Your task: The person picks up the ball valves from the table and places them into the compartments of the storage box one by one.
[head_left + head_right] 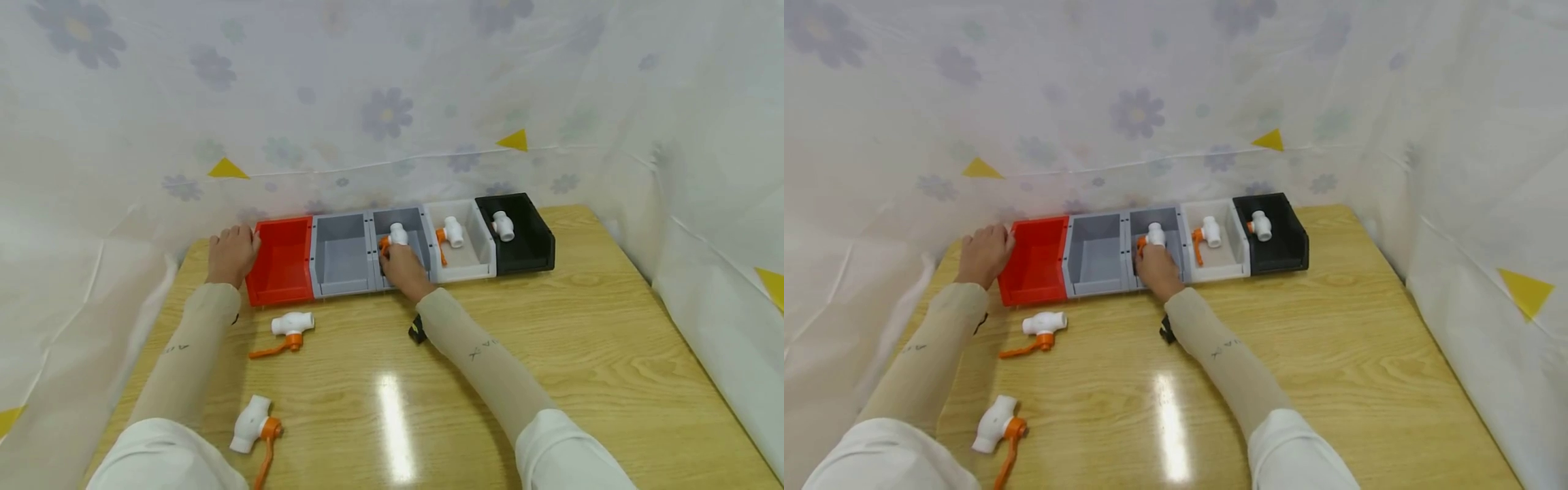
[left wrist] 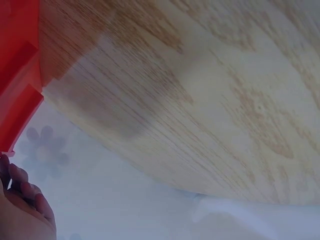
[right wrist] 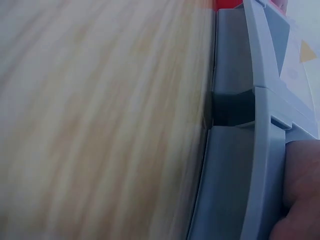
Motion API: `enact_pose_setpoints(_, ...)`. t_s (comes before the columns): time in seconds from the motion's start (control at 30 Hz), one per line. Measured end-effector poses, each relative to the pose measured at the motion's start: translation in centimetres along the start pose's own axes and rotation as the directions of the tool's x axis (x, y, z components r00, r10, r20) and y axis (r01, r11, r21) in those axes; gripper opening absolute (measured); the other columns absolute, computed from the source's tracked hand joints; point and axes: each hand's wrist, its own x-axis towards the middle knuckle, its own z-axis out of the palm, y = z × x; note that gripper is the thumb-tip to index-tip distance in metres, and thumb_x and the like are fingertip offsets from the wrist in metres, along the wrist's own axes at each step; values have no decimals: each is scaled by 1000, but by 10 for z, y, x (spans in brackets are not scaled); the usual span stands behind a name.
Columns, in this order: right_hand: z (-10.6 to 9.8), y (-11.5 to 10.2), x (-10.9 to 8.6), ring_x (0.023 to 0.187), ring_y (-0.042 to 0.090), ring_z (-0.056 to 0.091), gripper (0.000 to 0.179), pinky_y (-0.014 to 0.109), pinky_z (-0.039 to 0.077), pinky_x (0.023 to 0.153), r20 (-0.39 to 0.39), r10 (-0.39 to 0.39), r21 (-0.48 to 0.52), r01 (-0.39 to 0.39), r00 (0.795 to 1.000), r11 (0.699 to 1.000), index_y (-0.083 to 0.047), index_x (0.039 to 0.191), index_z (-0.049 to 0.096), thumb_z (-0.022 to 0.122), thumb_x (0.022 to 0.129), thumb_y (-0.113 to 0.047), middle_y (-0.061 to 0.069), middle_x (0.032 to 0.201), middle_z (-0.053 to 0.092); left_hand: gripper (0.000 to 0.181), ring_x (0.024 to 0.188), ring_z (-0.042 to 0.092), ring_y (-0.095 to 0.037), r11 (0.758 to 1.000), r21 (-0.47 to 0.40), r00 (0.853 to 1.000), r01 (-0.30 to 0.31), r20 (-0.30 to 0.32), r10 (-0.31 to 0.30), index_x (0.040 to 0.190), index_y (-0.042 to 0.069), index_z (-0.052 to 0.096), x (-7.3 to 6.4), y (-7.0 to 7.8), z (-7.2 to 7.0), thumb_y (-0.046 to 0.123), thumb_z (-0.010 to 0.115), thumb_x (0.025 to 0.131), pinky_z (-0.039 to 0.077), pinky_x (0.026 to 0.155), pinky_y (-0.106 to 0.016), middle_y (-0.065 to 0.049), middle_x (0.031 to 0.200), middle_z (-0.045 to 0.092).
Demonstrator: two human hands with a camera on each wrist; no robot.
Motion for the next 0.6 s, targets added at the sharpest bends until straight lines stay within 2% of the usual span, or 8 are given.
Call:
enact_pose_setpoints(0.17, -5, 1, -2, 55, 16, 52, 18, 30, 40, 49, -112, -7, 25, 9, 994, 1000, -10, 77, 63, 54, 91, -15, 4, 69, 59, 37, 91, 44, -40, 1000, -5, 1000, -2, 8, 2, 92, 0, 43, 6, 3, 0, 32, 25, 100, 31, 78, -52, -20, 90, 48)
enact_pose_setpoints(0.27, -9, -4, -12, 54, 17, 50, 15, 30, 39, 47, -181, -74, 40, 83, 981, 996, -5, 81, 63, 52, 90, -10, 8, 71, 58, 36, 93, 44, -40, 1000, -16, 1000, 5, 14, -5, 93, -1, 43, 6, 3, 0, 30, 25, 100, 31, 79, -53, -21, 91, 48)
enact_pose_setpoints(0.33, -12, -13, -22, 59, 17, 51, 14, 29, 41, 51, -236, -152, 18, 161, 960, 987, -2, 88, 63, 51, 90, -9, 9, 77, 59, 36, 94, 44, -41, 1000, -16, 1000, 16, 22, -16, 93, -2, 43, 4, 3, 0, 29, 25, 100, 31, 79, -53, -22, 91, 49)
enact_pose_setpoints(0.43, -18, -34, -44, 71, 16, 56, 18, 27, 45, 61, -275, -308, -31, 312, 911, 950, 0, 101, 63, 52, 89, -7, 9, 88, 62, 37, 95, 44, -41, 1000, -13, 999, 22, 31, -21, 94, -2, 43, 2, 0, 1, 29, 25, 100, 31, 79, -54, -22, 92, 49)
enact_pose_setpoints(0.5, -20, -52, -63, 78, 13, 58, 20, 22, 47, 66, -221, -422, -55, 420, 879, 906, 0, 105, 64, 53, 89, -7, 7, 93, 64, 38, 95, 44, -42, 1000, -13, 999, 23, 33, -23, 95, -2, 43, 1, -1, 1, 30, 25, 100, 31, 79, -54, -23, 93, 49)
enact_pose_setpoints(0.57, -19, -71, -87, 82, 11, 59, 20, 18, 47, 69, -88, -531, -54, 528, 843, 847, -2, 105, 65, 55, 89, -8, 5, 95, 64, 38, 96, 44, -42, 1000, -15, 999, 24, 32, -24, 96, -2, 43, 1, -1, 2, 31, 24, 100, 30, 80, -54, -23, 95, 49)
enact_pose_setpoints(0.6, -17, -81, -101, 83, 9, 59, 19, 16, 46, 70, -11, -580, -52, 579, 814, 814, -4, 104, 66, 55, 89, -9, 4, 96, 64, 38, 97, 44, -42, 1000, -16, 999, 25, 32, -25, 96, -2, 43, 1, -1, 2, 31, 24, 100, 30, 80, -54, -23, 95, 49)
